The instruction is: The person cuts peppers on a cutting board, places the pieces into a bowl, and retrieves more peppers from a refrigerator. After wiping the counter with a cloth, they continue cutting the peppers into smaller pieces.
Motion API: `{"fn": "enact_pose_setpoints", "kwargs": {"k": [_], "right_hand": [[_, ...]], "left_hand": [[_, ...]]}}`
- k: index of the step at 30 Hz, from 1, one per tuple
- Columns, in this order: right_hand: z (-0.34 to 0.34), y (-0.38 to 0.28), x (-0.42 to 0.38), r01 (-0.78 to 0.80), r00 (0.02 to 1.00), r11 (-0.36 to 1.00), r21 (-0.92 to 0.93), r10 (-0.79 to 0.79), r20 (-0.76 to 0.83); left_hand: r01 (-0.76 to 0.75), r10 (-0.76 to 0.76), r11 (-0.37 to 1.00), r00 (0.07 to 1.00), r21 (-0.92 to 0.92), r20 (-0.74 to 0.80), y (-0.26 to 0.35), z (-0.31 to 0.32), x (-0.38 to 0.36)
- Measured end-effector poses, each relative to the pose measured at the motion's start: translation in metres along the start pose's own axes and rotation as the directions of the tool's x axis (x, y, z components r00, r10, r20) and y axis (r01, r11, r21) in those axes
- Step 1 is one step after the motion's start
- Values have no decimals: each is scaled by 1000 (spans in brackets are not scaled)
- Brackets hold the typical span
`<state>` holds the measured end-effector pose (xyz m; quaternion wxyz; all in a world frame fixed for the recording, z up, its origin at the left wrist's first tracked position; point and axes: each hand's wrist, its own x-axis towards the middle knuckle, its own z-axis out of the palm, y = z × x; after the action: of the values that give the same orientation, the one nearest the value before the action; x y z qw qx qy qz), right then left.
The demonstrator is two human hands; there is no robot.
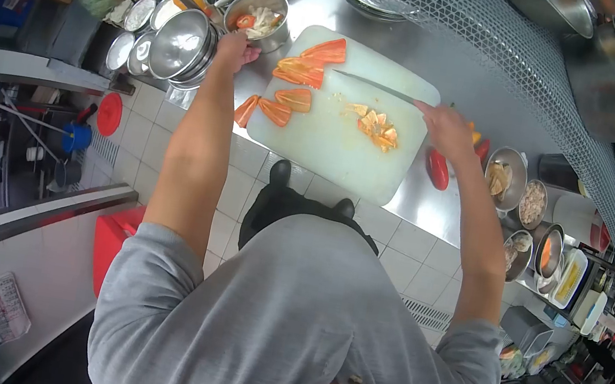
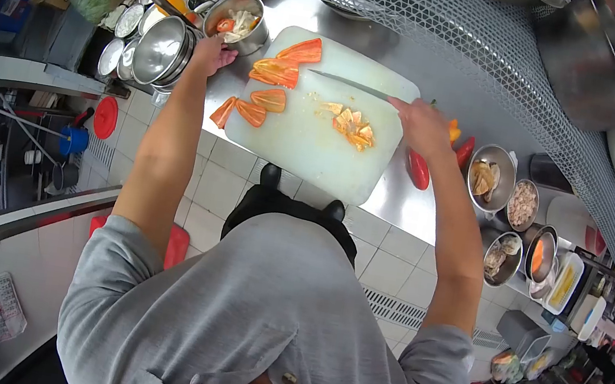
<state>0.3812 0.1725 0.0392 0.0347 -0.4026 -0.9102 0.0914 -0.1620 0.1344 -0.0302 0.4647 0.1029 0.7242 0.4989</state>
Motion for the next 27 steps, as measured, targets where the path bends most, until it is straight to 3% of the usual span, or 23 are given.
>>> {"fn": "enact_pose_setpoints", "kwargs": {"k": [7,10,13,16,19,20,22,26,27], "right_hand": [[-6,9,-4,120,983,992,33,-123,137],[-7,15,-23,-10,998,983,184,-1,55],[-2,7,-36,-215,972,969,121,200,124],[10,-3,-63,-84,993,957,277,57,107],[7,-12,-81,-63,997,943,327,48,55],[4,-18,-84,-153,988,955,256,138,75],[-2,-30,-93,-333,941,937,104,324,98],[16,-23,-129,-116,993,954,277,115,19],[17,-24,-138,-141,988,941,308,156,-24]], "left_hand": [[-154,153,987,988,53,23,23,12,-13],[-248,242,962,968,114,66,40,18,-29],[-358,349,921,934,158,79,53,18,-54],[-433,413,888,899,153,147,65,9,-105],[-433,407,865,901,255,151,63,-13,-154],[-415,388,857,910,304,148,63,-22,-181],[-435,392,817,901,378,188,44,-54,-212],[-477,395,794,876,377,275,-11,-109,-291],[-461,367,787,884,410,289,-33,-128,-303]]}}
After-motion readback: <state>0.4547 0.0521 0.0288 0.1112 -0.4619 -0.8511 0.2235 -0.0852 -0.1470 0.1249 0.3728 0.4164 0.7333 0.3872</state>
